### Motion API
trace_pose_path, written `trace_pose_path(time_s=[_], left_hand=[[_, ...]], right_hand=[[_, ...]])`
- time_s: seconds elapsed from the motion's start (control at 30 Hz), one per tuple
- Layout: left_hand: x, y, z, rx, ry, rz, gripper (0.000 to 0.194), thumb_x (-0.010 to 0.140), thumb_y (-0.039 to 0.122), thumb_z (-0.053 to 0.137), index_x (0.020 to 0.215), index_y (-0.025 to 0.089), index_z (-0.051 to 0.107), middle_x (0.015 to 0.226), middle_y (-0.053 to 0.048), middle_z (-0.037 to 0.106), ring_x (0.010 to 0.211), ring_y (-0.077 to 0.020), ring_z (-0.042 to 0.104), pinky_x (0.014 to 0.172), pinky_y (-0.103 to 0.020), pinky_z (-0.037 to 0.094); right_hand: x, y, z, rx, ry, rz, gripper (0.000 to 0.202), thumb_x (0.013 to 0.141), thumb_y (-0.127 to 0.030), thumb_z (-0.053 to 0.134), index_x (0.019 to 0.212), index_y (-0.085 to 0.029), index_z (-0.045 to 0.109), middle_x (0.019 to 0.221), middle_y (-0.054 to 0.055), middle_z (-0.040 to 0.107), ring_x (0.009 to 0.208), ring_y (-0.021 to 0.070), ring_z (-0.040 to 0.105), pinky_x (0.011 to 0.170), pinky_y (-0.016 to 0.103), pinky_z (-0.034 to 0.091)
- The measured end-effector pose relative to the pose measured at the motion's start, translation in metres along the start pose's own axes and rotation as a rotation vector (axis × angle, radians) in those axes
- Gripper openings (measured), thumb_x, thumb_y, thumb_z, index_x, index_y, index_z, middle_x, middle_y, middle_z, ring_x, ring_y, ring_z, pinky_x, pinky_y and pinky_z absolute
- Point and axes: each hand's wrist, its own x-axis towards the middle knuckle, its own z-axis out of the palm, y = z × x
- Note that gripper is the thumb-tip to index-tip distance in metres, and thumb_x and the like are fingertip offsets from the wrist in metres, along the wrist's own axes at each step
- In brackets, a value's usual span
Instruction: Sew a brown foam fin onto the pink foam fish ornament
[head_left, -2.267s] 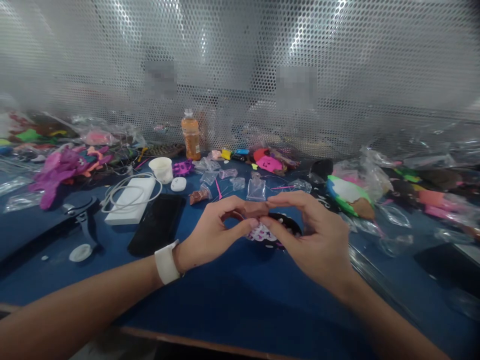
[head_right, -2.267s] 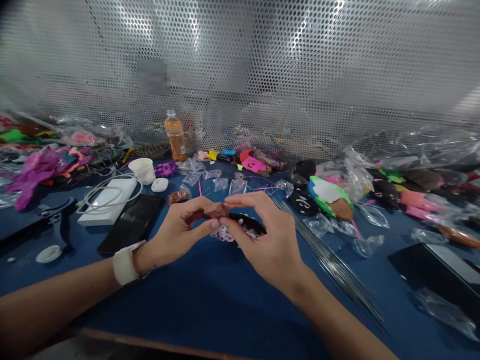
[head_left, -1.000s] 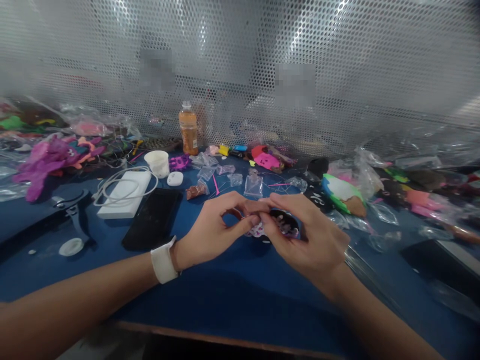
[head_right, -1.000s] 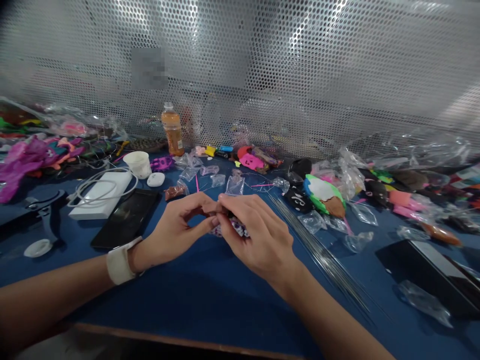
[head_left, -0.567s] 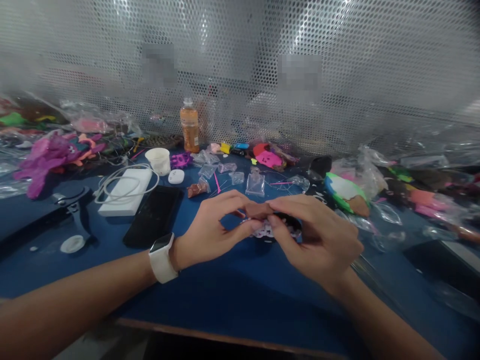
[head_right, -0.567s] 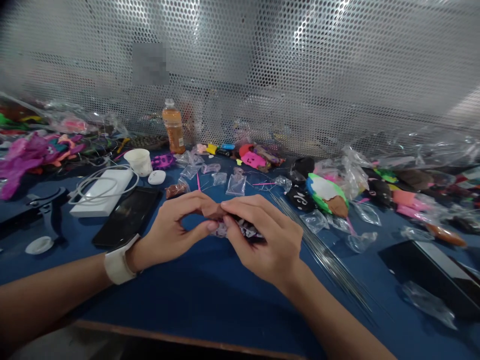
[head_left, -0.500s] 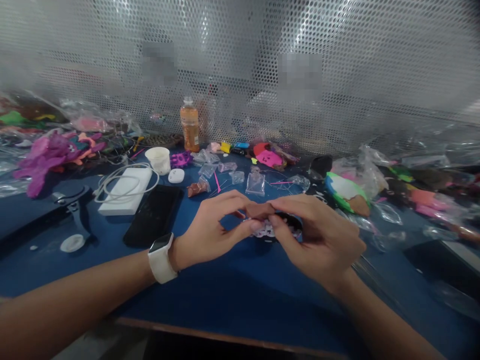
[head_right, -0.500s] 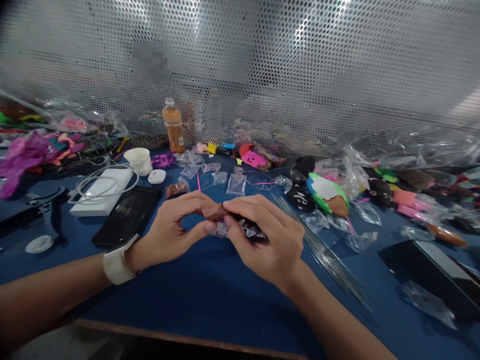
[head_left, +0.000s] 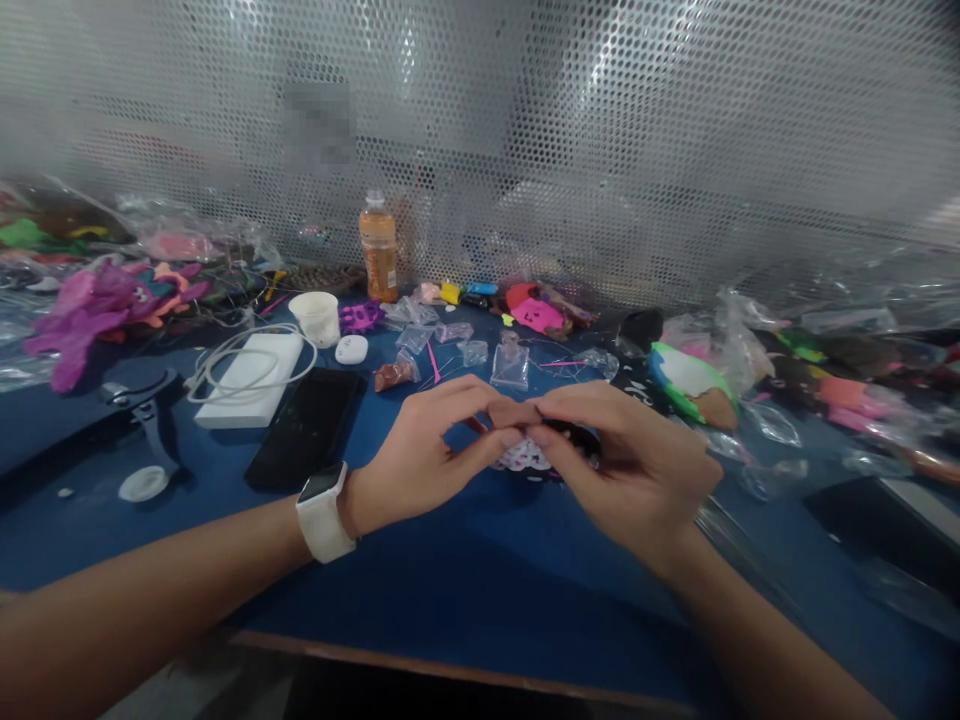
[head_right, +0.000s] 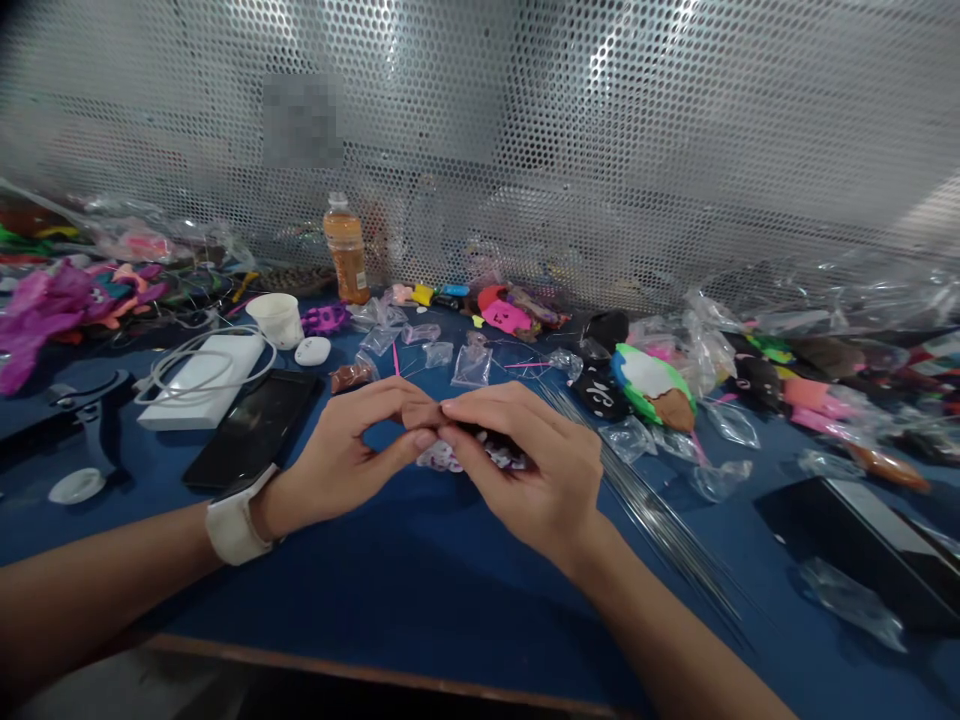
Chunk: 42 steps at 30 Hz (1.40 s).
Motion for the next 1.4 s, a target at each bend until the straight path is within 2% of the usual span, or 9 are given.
trace_pose_path(time_s=[0.2, 0.33, 0.47, 0.6, 0.8, 0.9, 1.03, 1.2, 1.4], left_hand=[[0.0, -0.008, 0.001, -0.05, -0.014, -0.156, 0.011, 0.099, 0.028, 0.066, 0.102, 0.018, 0.071, 0.103, -0.004, 0.071, 0.092, -0.0147, 0.067, 0.075, -0.024, 0.055], [0.003, -0.017, 0.001, -0.09, 0.046, -0.357, 0.024, 0.097, 0.04, 0.069, 0.101, 0.017, 0.073, 0.098, -0.005, 0.073, 0.09, -0.0167, 0.066, 0.075, -0.025, 0.054], [0.006, -0.021, 0.002, -0.379, 0.053, -0.644, 0.036, 0.095, 0.05, 0.069, 0.101, 0.014, 0.071, 0.096, -0.008, 0.071, 0.083, -0.0175, 0.066, 0.068, -0.027, 0.056], [0.005, -0.024, 0.001, -0.558, -0.077, -0.867, 0.052, 0.09, 0.051, 0.075, 0.126, 0.017, 0.059, 0.1, -0.008, 0.067, 0.077, -0.0155, 0.065, 0.057, -0.025, 0.055], [0.001, -0.026, -0.008, -0.496, -0.371, -0.933, 0.075, 0.092, 0.057, 0.069, 0.15, 0.022, 0.035, 0.12, -0.014, 0.066, 0.085, -0.0213, 0.072, 0.06, -0.03, 0.06], [0.003, -0.023, -0.021, -0.041, -0.557, -0.817, 0.078, 0.094, 0.069, 0.059, 0.152, 0.022, 0.038, 0.095, -0.007, 0.071, 0.058, -0.0162, 0.066, 0.053, -0.028, 0.051], [0.004, -0.022, -0.028, 0.664, -0.447, -0.428, 0.055, 0.101, 0.064, 0.05, 0.125, 0.017, 0.065, 0.078, -0.006, 0.069, 0.067, -0.0215, 0.066, 0.061, -0.031, 0.047], [0.0, -0.025, -0.017, 0.707, -0.67, 0.117, 0.024, 0.105, 0.018, 0.05, 0.112, 0.018, 0.072, 0.122, -0.009, 0.07, 0.112, -0.0236, 0.064, 0.093, -0.036, 0.051], [-0.002, -0.03, -0.017, 0.677, -0.729, 0.283, 0.027, 0.101, 0.013, 0.057, 0.125, 0.015, 0.069, 0.135, -0.008, 0.069, 0.131, -0.0272, 0.056, 0.11, -0.044, 0.045]], right_hand=[[0.005, 0.009, -0.01, -0.137, -0.225, 0.146, 0.036, 0.09, -0.028, 0.078, 0.125, -0.027, 0.069, 0.116, 0.006, 0.078, 0.105, 0.0259, 0.075, 0.092, 0.042, 0.062], [0.01, 0.026, -0.019, -0.03, -0.441, 0.434, 0.046, 0.094, -0.043, 0.073, 0.135, -0.025, 0.063, 0.121, 0.008, 0.076, 0.112, 0.0289, 0.072, 0.095, 0.043, 0.06], [0.014, 0.033, -0.024, 0.188, -0.604, 0.774, 0.05, 0.096, -0.051, 0.068, 0.137, -0.023, 0.062, 0.117, 0.01, 0.076, 0.102, 0.0292, 0.074, 0.081, 0.041, 0.064], [0.014, 0.03, -0.03, 0.374, -0.801, 1.004, 0.06, 0.094, -0.05, 0.071, 0.146, -0.024, 0.056, 0.131, 0.013, 0.071, 0.11, 0.0312, 0.072, 0.085, 0.042, 0.064], [0.013, 0.038, -0.039, 0.447, -1.046, 1.057, 0.066, 0.091, -0.055, 0.073, 0.148, -0.023, 0.057, 0.124, 0.011, 0.073, 0.111, 0.0303, 0.07, 0.087, 0.037, 0.062], [0.011, 0.044, -0.042, 0.294, -1.103, 0.963, 0.061, 0.089, -0.059, 0.073, 0.139, -0.025, 0.067, 0.112, 0.009, 0.076, 0.101, 0.0292, 0.071, 0.079, 0.035, 0.06], [0.009, 0.046, -0.043, 0.12, -1.084, 0.816, 0.051, 0.092, -0.065, 0.064, 0.122, -0.025, 0.075, 0.102, 0.008, 0.077, 0.086, 0.0244, 0.07, 0.071, 0.033, 0.056], [0.006, 0.052, -0.048, -0.149, -0.987, 0.87, 0.058, 0.093, -0.072, 0.057, 0.123, -0.024, 0.072, 0.097, 0.008, 0.076, 0.056, 0.0169, 0.066, 0.056, 0.033, 0.05], [-0.002, 0.069, -0.047, -0.356, -0.927, 0.764, 0.046, 0.097, -0.061, 0.056, 0.119, -0.024, 0.072, 0.094, 0.007, 0.077, 0.067, 0.02, 0.069, 0.063, 0.035, 0.05]])
